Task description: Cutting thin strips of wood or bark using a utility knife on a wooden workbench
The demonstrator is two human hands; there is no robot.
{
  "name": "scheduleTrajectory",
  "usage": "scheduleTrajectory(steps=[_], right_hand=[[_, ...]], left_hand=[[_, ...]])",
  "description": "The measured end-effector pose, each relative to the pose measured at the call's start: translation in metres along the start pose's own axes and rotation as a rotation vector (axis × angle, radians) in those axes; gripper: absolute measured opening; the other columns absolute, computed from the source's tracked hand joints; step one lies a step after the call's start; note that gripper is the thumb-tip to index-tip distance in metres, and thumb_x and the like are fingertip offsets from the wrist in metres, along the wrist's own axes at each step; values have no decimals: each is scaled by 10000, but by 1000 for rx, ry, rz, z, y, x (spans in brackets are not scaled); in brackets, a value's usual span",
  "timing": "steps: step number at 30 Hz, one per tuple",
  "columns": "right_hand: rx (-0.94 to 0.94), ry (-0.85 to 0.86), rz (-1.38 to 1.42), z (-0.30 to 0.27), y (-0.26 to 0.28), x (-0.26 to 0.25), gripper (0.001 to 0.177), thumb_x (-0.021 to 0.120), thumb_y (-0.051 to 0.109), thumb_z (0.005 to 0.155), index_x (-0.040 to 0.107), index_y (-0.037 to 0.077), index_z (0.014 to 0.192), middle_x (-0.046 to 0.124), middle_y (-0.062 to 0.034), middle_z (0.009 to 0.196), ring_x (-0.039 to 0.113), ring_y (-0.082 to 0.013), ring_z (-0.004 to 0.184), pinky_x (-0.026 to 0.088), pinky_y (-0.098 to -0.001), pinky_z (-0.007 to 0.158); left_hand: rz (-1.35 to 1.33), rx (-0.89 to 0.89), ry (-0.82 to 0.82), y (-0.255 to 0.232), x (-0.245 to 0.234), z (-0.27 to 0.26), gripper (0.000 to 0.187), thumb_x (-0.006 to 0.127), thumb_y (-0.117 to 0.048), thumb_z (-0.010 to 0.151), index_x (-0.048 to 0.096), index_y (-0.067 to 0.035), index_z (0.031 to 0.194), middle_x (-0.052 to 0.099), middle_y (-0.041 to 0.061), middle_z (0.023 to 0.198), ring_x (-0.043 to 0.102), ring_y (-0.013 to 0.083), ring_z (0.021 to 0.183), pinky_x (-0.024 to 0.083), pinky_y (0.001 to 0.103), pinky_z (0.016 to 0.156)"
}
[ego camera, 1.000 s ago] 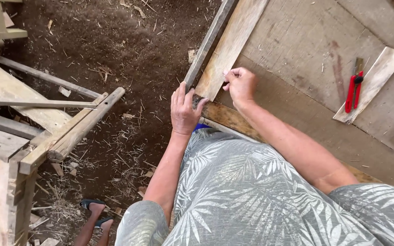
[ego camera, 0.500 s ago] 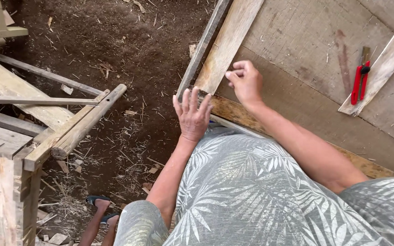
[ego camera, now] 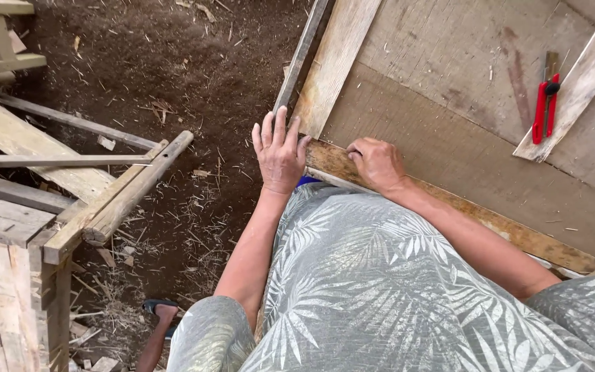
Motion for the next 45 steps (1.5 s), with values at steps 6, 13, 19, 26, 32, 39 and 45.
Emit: scheduleTrajectory(steps=[6,13,19,26,32,39,45], right_hand=[[72,41,83,40,14,-30,128,727,210,911,770,198,1032,773,-83,946,747,-296,933,604,-416,785],[444,-45,955,96,2,-18,401,726,144,899,586,-43,1226,735,-182,934,722,-182,703,634,-274,585],[454,-143,1087,79,37,-53,123,707,2,831,649,-45,928,661,-142,654,672,-179,487,611,-290,414],[318,-205,896,32,49,-114,56,721,-2,897,682,-20,934,683,-178,620,712,-214,504,609,-321,469],[-158,-690,-90,43,24,-196,37,779,175,958,798,151,979,770,-37,892,712,-163,691,624,-264,738],[-167,-933,-86,79,-48,-244,58,793,12,970,760,43,1005,727,-149,1130,724,-346,1039,595,-441,912],[-126,-940,99,98,-49,-250,130,673,-118,956,726,-34,1040,696,-271,1231,679,-404,1169,593,-423,1023]], left_hand=[[47,0,13,-29,-25,24,635,786,-500,835,679,-135,1344,528,144,1537,430,401,1427,230,694,1185],[132,13,46,-42,-5,38,830,822,-504,720,593,-132,1426,601,83,1443,464,351,1389,191,712,1182],[64,14,89,-52,-35,49,597,668,-560,885,666,-164,1332,677,30,1334,490,275,1333,211,629,1162],[-481,-95,43,-54,-52,95,646,548,-538,1019,582,-44,1435,673,214,1316,675,364,1132,538,507,959],[-1877,-585,132,-19,-87,164,935,198,-801,947,229,-176,1641,535,111,1473,716,287,1064,683,536,794],[-2079,-678,583,-29,-77,122,978,471,-811,873,362,-152,1588,385,214,1612,566,443,1307,599,596,947],[-1673,-792,866,-43,-63,89,1040,826,-81,737,270,-149,1613,177,198,1710,335,314,1523,361,456,1187]])
Point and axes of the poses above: each hand's wrist, its own z-axis towards the middle knuckle, its own x-axis out of the palm, y = z × x, the point moved 9 cm from there along z, towards the middle knuckle
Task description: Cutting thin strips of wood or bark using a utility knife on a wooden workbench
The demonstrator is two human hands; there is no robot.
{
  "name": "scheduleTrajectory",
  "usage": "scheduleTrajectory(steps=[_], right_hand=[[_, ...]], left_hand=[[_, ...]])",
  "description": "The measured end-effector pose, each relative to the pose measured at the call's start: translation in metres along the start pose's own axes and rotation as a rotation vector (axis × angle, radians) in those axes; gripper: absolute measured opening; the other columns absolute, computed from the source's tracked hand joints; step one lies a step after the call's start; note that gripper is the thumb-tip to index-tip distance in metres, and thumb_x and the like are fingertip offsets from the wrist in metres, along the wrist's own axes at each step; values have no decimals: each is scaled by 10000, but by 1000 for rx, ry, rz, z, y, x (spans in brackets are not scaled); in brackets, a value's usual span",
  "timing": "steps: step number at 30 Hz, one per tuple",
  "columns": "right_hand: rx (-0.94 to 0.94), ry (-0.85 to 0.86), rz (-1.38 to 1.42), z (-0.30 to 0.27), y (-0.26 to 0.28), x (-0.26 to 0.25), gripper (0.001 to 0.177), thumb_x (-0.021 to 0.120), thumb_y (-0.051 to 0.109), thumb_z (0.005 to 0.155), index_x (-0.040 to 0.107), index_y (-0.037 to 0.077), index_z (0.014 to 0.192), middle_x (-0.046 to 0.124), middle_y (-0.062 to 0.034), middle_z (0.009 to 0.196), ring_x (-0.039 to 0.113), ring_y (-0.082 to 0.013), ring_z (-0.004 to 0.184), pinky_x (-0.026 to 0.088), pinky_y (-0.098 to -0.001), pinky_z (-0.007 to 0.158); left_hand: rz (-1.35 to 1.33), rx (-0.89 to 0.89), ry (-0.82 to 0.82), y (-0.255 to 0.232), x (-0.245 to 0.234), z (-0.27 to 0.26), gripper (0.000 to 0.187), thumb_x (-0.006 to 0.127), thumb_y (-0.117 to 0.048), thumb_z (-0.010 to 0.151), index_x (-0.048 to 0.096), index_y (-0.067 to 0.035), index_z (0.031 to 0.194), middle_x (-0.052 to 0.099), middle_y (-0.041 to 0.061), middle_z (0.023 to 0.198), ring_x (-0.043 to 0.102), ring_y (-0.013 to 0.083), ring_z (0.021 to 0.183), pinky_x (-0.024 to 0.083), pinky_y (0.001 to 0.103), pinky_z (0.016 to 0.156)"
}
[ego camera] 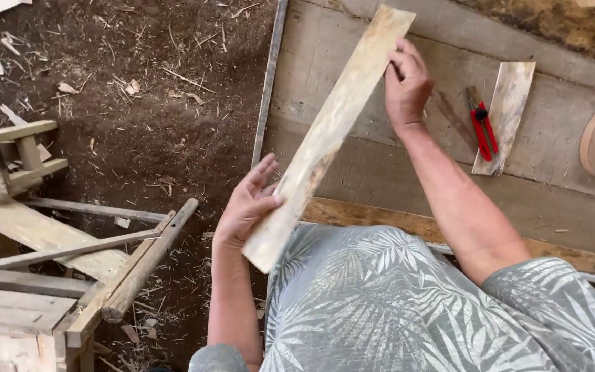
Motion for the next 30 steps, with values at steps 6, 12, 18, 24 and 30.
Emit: scheduleTrajectory(steps=[6,12,18,24,30], right_hand=[[162,24,152,1,-26,14,294,612,-168,933,733,-80,1186,561,-291,1403,633,-347,1284,600,-312,1038],[707,55,775,-23,-33,41,682,646,-16,1007,278,-16,1581,608,-332,1419,816,-176,821,722,-204,665],[963,224,832,-50,-3,58,419,633,-32,1001,599,7,1417,686,-84,1007,718,-160,720,665,-244,563],[811,279,801,-54,31,71,266,633,-7,1014,679,45,1271,771,-150,1165,787,-225,919,732,-283,800],[1053,288,873,-103,-2,108,928,862,132,913,266,156,1625,604,-17,972,704,-147,734,663,-246,583]], left_hand=[[109,-204,-62,27,4,4,730,791,-35,800,550,-20,1488,783,59,1009,725,121,797,610,252,687],[110,-157,-207,38,-13,17,639,740,12,852,571,-18,1468,774,99,1057,722,142,907,641,311,842],[111,-87,-234,37,-13,25,559,689,-35,903,580,-36,1451,715,121,1306,678,132,1063,586,259,948],[68,-175,-244,84,-7,36,499,591,-350,971,592,-270,1464,706,81,1337,575,119,694,533,247,570],[-272,-278,101,122,19,50,1017,293,-890,901,426,-144,1580,684,153,1260,647,152,593,526,276,402]])
Point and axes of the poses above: each hand's wrist, its own z-axis towards the middle knuckle, its own x-axis out of the palm, y = z × x, the point moved 9 cm from there along z, towards the middle knuckle
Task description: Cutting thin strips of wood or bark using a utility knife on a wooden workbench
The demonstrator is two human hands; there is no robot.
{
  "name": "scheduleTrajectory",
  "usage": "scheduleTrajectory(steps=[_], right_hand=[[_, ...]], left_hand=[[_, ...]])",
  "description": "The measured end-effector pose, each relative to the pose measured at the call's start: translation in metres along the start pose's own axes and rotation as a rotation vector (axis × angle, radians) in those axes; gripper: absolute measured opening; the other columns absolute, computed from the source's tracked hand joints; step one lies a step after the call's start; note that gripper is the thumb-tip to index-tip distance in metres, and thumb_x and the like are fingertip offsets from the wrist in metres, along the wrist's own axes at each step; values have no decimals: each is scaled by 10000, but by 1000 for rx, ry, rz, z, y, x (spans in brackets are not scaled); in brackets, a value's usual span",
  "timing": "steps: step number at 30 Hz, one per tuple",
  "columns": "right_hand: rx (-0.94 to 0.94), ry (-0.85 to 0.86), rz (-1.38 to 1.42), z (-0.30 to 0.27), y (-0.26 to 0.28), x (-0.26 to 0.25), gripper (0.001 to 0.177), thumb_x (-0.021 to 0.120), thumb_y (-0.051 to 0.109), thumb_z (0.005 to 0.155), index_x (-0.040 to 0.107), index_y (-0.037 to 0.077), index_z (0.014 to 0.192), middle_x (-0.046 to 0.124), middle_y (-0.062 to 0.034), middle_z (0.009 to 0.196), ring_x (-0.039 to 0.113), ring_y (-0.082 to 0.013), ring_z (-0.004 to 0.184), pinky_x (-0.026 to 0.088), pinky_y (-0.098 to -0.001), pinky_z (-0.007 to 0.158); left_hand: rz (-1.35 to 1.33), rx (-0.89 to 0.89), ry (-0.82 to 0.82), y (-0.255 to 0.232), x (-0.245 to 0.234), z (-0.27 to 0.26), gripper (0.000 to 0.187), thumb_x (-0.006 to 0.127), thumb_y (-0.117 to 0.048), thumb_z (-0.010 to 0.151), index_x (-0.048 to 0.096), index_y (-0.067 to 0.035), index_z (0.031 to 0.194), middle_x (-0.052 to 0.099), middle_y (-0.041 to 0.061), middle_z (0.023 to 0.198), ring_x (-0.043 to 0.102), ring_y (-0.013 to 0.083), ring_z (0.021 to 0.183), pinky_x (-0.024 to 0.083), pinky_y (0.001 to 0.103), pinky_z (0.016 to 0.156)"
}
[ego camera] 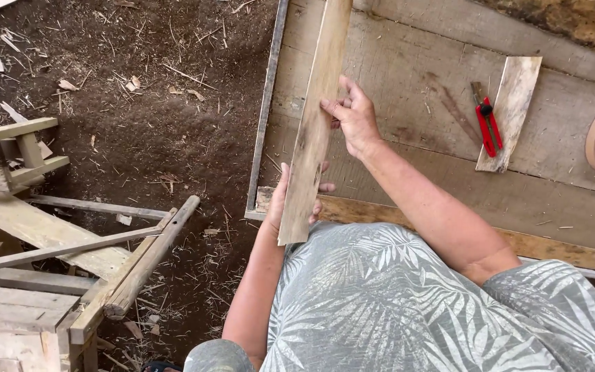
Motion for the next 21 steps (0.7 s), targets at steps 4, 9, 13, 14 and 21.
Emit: scheduleTrajectory(steps=[4,9,13,14,21], right_hand=[[-24,5,25,20,-17,-6,329,828,147,905,661,92,1184,729,-5,855,739,-127,649,639,-245,516],[-47,6,3,37,-13,-8,224,786,152,929,676,102,1117,751,-7,847,756,-153,645,661,-291,542],[-77,-1,-38,49,-5,2,241,754,127,939,668,77,1159,750,-41,876,756,-175,671,669,-315,558],[-78,-25,-52,51,0,4,259,755,124,932,663,80,1171,748,-50,879,749,-175,668,668,-312,549],[-122,-73,-116,66,31,17,319,747,126,924,623,73,1213,740,-69,906,719,-164,663,667,-316,544]], left_hand=[[-366,-35,190,7,2,2,1035,422,-875,872,484,-61,1509,628,253,1369,735,429,920,644,591,645],[-7,173,-353,-23,-50,-23,499,788,-371,872,722,-53,1252,771,165,1069,773,308,869,631,455,782],[329,263,-450,-44,-74,-31,250,808,-182,886,755,-44,1088,772,105,829,751,198,695,623,319,649],[413,267,-507,-52,-74,-36,209,790,-178,904,747,-28,1043,760,89,783,724,168,652,606,298,632],[501,237,-618,-19,-135,-19,221,748,-220,976,742,-23,1076,784,198,876,769,270,716,653,428,679]])
Point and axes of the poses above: each hand's wrist, its own z-axis towards the middle knuckle, its own x-axis out of the palm, y = z × x, the point moved 9 cm from there along z, towards the middle knuckle
